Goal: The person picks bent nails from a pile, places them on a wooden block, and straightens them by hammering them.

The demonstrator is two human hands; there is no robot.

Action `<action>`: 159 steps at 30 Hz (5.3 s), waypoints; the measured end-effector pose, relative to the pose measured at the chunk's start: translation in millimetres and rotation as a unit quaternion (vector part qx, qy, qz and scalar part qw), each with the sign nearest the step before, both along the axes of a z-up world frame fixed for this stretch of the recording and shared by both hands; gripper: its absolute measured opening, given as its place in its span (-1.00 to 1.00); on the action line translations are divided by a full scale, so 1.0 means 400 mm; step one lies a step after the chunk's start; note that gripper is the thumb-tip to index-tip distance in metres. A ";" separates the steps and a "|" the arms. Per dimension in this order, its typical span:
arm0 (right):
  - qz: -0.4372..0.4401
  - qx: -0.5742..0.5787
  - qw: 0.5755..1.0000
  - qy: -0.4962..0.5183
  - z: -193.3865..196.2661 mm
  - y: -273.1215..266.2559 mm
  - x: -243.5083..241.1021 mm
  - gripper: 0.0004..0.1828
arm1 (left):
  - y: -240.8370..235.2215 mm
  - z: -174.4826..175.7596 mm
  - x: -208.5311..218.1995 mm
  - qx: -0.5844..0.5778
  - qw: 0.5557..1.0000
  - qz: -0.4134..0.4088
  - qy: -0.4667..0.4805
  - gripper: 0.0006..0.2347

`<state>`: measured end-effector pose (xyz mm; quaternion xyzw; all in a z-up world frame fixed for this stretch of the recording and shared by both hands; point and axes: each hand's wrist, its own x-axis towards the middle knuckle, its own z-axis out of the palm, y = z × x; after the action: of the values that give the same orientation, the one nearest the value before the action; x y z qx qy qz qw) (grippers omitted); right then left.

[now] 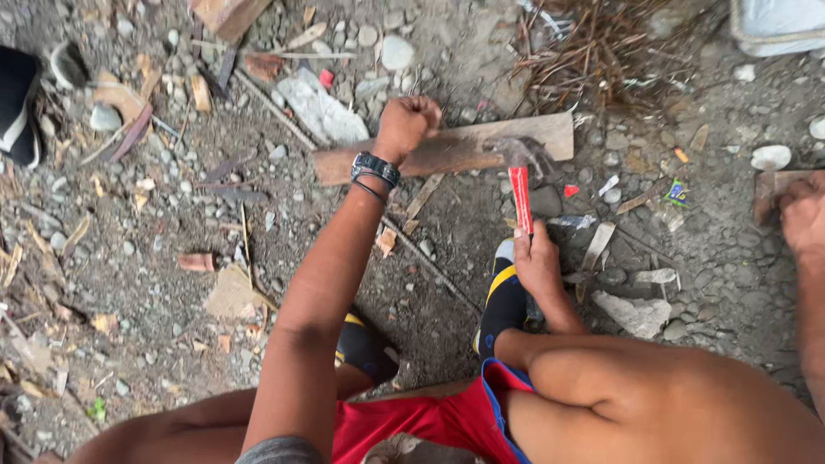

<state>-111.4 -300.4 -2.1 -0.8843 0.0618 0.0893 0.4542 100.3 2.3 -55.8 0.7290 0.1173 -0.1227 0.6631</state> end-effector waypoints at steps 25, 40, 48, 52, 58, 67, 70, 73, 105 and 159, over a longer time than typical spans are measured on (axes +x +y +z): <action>-0.001 -0.058 0.998 -0.026 -0.075 -0.008 -0.015 -0.77 | 0.009 0.134 -0.286 0.477 0.855 -0.087 -0.184 -0.90; 0.023 -0.045 0.998 -0.044 -0.076 -0.015 -0.005 -0.74 | -0.010 0.077 -0.256 0.483 0.863 -0.046 -0.138 -0.83; 0.095 -0.060 0.994 0.011 0.078 -0.005 0.016 -0.73 | -0.008 0.127 -0.243 0.419 0.903 -0.007 -0.094 -0.94; 0.143 -0.121 0.981 0.042 0.177 0.031 0.056 -0.67 | -0.014 0.124 -0.243 0.395 0.915 -0.001 -0.077 -0.97; 0.207 -0.117 0.971 -0.030 0.222 0.076 0.108 -0.62 | -0.013 0.121 -0.251 0.384 0.916 0.014 -0.112 -0.97; 0.221 -0.190 0.956 0.039 0.269 0.083 0.146 -0.63 | -0.017 0.116 -0.244 0.393 0.911 0.020 -0.127 -0.98; 0.224 -0.111 0.962 -0.108 0.277 0.078 0.131 -0.65 | -0.014 0.102 -0.252 0.391 0.907 0.028 -0.152 -0.98; 0.197 -0.073 0.975 -0.066 0.244 0.091 0.124 -0.68 | -0.007 0.096 -0.233 0.428 0.897 -0.009 -0.109 -0.94; 0.184 -0.124 0.974 -0.040 0.248 0.089 0.140 -0.66 | -0.016 0.112 -0.241 0.399 0.912 0.015 -0.092 -0.98; 0.069 -0.095 0.992 0.040 0.011 0.002 0.006 -0.73 | -0.041 0.144 -0.275 0.402 0.889 0.040 -0.217 -0.95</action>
<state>-108.9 -299.8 2.5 -0.9212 0.0273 0.1496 0.3581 -9.6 -14.1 1.6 0.9364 0.0395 0.1229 0.3262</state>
